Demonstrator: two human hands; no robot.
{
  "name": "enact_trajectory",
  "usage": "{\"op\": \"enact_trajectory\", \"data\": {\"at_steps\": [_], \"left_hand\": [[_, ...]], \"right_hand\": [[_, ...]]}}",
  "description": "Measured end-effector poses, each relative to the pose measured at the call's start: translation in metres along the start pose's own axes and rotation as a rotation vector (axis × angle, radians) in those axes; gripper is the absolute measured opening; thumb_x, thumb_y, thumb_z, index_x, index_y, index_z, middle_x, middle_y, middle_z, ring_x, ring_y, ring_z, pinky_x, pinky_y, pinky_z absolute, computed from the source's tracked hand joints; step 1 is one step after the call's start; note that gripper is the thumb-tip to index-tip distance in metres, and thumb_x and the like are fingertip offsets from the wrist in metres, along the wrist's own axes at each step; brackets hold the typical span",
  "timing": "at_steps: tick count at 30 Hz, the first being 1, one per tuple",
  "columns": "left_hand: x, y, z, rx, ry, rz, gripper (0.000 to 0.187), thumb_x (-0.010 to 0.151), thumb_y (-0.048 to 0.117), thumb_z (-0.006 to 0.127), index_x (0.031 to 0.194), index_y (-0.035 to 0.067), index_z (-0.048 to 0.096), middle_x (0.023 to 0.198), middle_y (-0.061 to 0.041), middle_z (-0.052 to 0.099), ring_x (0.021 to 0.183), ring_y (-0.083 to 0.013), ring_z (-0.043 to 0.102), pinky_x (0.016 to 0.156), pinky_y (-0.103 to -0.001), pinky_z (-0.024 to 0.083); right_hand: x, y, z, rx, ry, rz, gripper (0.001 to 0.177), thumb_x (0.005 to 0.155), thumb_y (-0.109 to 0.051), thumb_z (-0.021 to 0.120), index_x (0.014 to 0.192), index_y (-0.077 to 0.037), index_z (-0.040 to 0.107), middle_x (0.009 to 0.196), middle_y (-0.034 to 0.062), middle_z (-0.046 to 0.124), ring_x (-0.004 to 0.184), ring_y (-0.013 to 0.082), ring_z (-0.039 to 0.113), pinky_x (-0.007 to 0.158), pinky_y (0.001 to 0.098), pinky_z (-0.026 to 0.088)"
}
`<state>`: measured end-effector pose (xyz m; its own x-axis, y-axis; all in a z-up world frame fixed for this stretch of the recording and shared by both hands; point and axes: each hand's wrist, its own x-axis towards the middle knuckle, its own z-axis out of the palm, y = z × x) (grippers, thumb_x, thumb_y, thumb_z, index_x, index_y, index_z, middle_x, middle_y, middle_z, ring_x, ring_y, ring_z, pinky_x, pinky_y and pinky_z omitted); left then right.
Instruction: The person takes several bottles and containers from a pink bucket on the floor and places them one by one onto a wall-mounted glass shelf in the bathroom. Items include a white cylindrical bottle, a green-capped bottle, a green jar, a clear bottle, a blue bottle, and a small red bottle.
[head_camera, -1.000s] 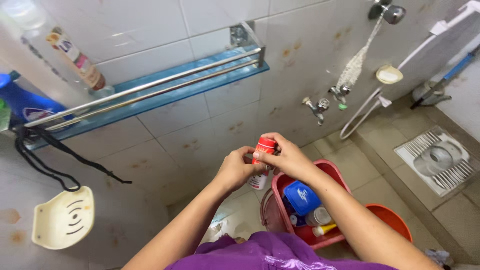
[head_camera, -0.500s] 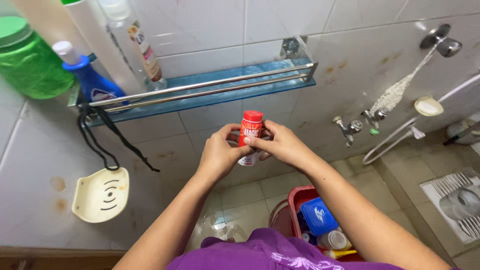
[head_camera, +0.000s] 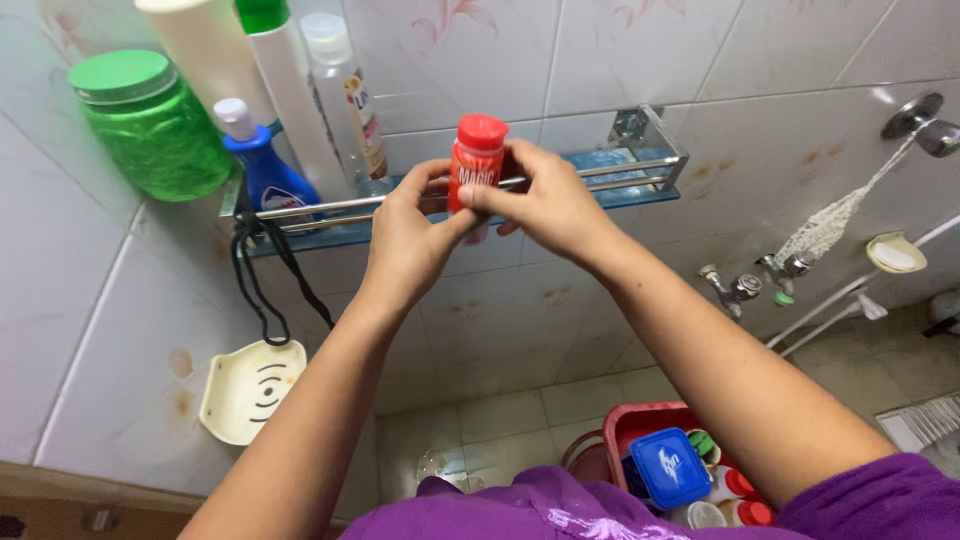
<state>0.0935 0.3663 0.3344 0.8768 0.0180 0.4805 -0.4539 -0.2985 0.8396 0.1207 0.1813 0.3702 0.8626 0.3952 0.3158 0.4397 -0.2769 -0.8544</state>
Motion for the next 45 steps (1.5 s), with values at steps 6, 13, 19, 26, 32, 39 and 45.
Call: {"op": "enact_trajectory", "data": {"at_steps": [6,13,19,26,32,39,45], "left_hand": [[-0.008,-0.016,-0.013,0.253,0.164,-0.204,0.055,0.082,0.036,0.082,0.125,0.006,0.066,0.091,-0.011,0.073,0.085,-0.0241,0.073,0.077,-0.037,0.057],[-0.018,-0.042,-0.018,0.371,0.114,-0.276,0.082,0.081,0.039,0.08,0.147,0.008,0.043,0.088,-0.009,0.07,0.082,-0.0296,0.072,0.076,-0.043,0.056],[-0.016,-0.043,-0.019,0.437,-0.091,-0.477,0.105,0.081,0.038,0.073,0.163,0.019,0.011,0.087,-0.01,0.079,0.086,-0.0316,0.076,0.082,-0.044,0.058],[-0.02,-0.041,-0.024,0.664,-0.27,-0.495,0.122,0.085,0.039,0.074,0.16,0.023,-0.021,0.094,-0.024,0.074,0.089,-0.0417,0.074,0.077,-0.049,0.061],[-0.033,-0.041,-0.018,0.592,-0.216,-0.508,0.122,0.086,0.035,0.072,0.161,0.019,-0.023,0.09,-0.024,0.075,0.084,-0.0428,0.074,0.075,-0.048,0.061],[-0.044,-0.049,-0.031,0.38,0.05,-0.415,0.106,0.086,0.032,0.07,0.162,0.009,0.0,0.085,-0.008,0.078,0.08,-0.032,0.076,0.079,-0.044,0.058],[-0.024,-0.063,-0.051,0.407,0.378,-0.18,0.061,0.088,0.03,0.074,0.141,0.009,0.053,0.085,-0.006,0.073,0.083,-0.0307,0.073,0.076,-0.046,0.054]], "right_hand": [[0.032,-0.007,0.012,0.051,0.057,-0.069,0.053,0.087,-0.034,0.079,0.128,-0.005,0.062,0.111,0.0076,0.075,0.091,0.013,0.074,0.069,0.0283,0.062],[0.08,0.022,0.034,-0.055,0.072,-0.222,0.054,0.087,-0.031,0.082,0.127,-0.002,0.061,0.114,0.0102,0.076,0.097,0.0176,0.076,0.079,0.0311,0.061],[0.092,0.046,0.064,-0.165,-0.035,-0.152,0.059,0.082,-0.033,0.083,0.129,-0.003,0.062,0.113,0.0132,0.076,0.097,0.0213,0.077,0.083,0.0355,0.061],[0.096,0.043,0.078,-0.202,-0.007,-0.015,0.063,0.08,-0.036,0.083,0.129,-0.003,0.062,0.11,0.0121,0.076,0.095,0.0201,0.077,0.074,0.0359,0.064],[0.099,0.04,0.079,-0.223,-0.076,-0.069,0.055,0.086,-0.036,0.081,0.13,-0.004,0.068,0.112,0.0098,0.079,0.094,0.0159,0.076,0.071,0.0291,0.06],[0.102,0.047,0.071,0.008,-0.207,0.07,0.037,0.089,-0.022,0.074,0.12,-0.006,0.059,0.11,0.0092,0.078,0.083,0.0135,0.071,0.067,0.0286,0.059],[0.106,0.048,0.083,-0.123,-0.145,-0.044,0.029,0.089,-0.017,0.075,0.112,-0.002,0.065,0.106,0.0097,0.078,0.087,0.0113,0.072,0.069,0.0277,0.059]]}}
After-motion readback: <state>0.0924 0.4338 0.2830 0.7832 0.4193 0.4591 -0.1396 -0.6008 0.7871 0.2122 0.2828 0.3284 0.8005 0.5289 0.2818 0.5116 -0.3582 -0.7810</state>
